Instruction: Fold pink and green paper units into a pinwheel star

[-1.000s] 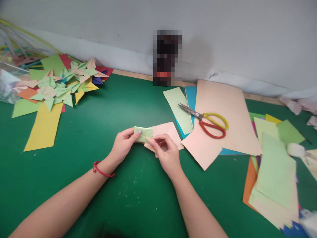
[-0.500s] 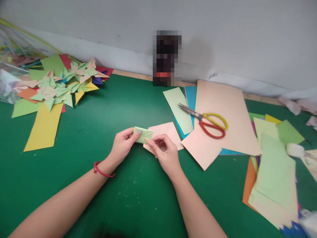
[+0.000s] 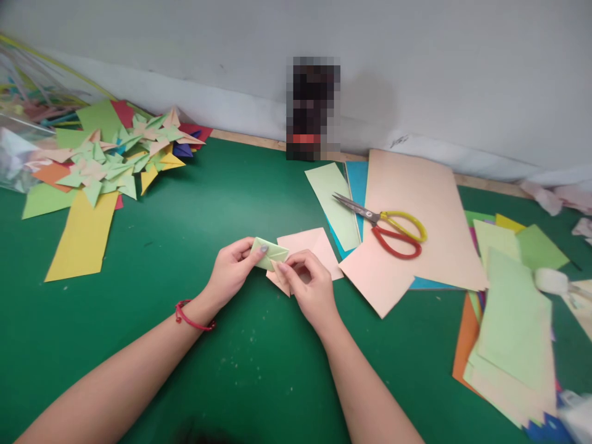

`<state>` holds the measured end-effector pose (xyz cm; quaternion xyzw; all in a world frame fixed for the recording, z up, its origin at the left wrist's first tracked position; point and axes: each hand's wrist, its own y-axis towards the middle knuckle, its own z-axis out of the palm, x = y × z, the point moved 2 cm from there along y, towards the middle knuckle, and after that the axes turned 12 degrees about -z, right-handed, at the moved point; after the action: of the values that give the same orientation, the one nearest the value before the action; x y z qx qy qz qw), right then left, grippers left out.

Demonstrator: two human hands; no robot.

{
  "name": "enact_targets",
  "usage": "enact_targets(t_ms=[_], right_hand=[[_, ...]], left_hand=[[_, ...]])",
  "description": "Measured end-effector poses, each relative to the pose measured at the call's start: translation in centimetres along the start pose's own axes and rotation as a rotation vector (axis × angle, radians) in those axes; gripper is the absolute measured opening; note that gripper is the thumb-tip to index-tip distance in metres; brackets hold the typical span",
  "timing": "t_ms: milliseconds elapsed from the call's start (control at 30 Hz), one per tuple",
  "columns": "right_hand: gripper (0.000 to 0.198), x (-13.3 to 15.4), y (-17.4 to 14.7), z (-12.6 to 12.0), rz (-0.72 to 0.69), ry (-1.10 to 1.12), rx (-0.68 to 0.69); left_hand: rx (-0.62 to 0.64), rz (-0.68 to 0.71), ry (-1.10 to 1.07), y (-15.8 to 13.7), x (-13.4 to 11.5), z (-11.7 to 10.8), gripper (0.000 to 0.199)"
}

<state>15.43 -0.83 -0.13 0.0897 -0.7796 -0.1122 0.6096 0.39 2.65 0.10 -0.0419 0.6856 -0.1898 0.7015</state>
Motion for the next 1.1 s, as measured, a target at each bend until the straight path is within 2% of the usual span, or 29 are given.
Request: enact_targets(t_ms=[400, 667, 767, 867, 1000, 1100], right_hand=[[0.010, 0.27, 0.10, 0.05, 0.006, -0.021, 0.043], [0.007, -0.01, -0.06, 0.17, 0.031, 0.028, 0.026], [0.007, -0.04, 0.06, -0.15, -0.006, 0.026, -0.042], [0.008, -0.19, 0.11, -0.61, -0.025, 0.031, -0.155], [0.010, -0.60, -0.12, -0.77, 0.067, 0.141, -0.213], [0.012, -0.68, -0.29, -0.64, 0.126, 0.188, -0.203]], left_hand=[[-0.007, 0.032, 0.042, 0.13, 0.43, -0.07, 0.022], [0.092, 0.074, -0.007, 0.00, -0.11, 0.26, 0.020], [0.138, 0.093, -0.086, 0.11, -0.08, 0.38, 0.027], [0.190, 0.030, -0.128, 0.31, 0.26, 0.53, 0.035], [0.276, -0.025, -0.062, 0.17, 0.37, 0.78, 0.029], [0.274, -0.042, -0.003, -0.10, 0.23, 0.80, 0.025]])
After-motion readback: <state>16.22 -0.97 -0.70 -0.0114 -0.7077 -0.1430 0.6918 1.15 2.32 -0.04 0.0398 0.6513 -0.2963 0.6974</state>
